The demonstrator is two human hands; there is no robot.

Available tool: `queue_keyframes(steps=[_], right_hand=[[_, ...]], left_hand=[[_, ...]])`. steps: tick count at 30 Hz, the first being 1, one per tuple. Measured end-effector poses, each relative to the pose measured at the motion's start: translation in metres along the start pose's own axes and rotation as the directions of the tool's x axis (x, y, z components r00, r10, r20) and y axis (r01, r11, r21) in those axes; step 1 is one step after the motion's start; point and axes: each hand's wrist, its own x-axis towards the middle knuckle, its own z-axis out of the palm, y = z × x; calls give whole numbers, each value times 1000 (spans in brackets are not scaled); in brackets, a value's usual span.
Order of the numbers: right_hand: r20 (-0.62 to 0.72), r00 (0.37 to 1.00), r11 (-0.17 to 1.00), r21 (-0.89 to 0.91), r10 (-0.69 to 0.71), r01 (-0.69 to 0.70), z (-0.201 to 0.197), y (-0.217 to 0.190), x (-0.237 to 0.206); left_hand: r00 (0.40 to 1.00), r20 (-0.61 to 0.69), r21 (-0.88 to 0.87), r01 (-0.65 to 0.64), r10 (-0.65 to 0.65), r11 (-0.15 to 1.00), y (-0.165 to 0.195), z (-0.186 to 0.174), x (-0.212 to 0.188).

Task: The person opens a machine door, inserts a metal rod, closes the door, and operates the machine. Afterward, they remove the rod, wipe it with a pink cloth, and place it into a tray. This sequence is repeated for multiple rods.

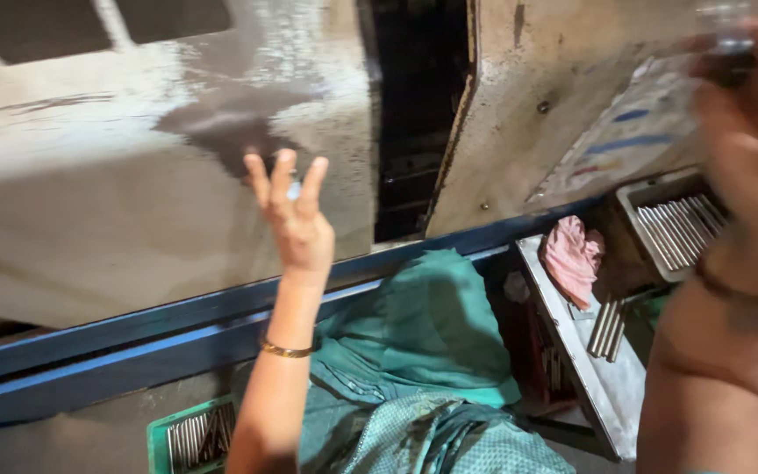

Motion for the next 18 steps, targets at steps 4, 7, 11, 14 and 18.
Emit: queue_keyframes(steps=[4, 7, 11, 14, 18], right_hand=[[-223, 967, 989, 50, -126, 141, 5, -53, -35], [-335, 923, 965, 108, -189, 237, 17, -82, -65], [186, 982, 986, 169, -44, 12, 68, -117, -99], [714, 682, 988, -107, 157, -115, 139, -138, -117], [587, 788, 961, 57, 186, -269, 173, -115, -137]], left_hand=[[1000, 6, -61, -8, 8, 998, 2, 10, -5], [999, 35, -136, 0, 4, 991, 0, 21, -11], [999, -9, -261, -50, 49, 964, -2, 33, -16], [998, 3, -313, -66, 70, 947, -4, 34, -16], [998, 31, -208, -45, 52, 977, 1, 43, -7]])
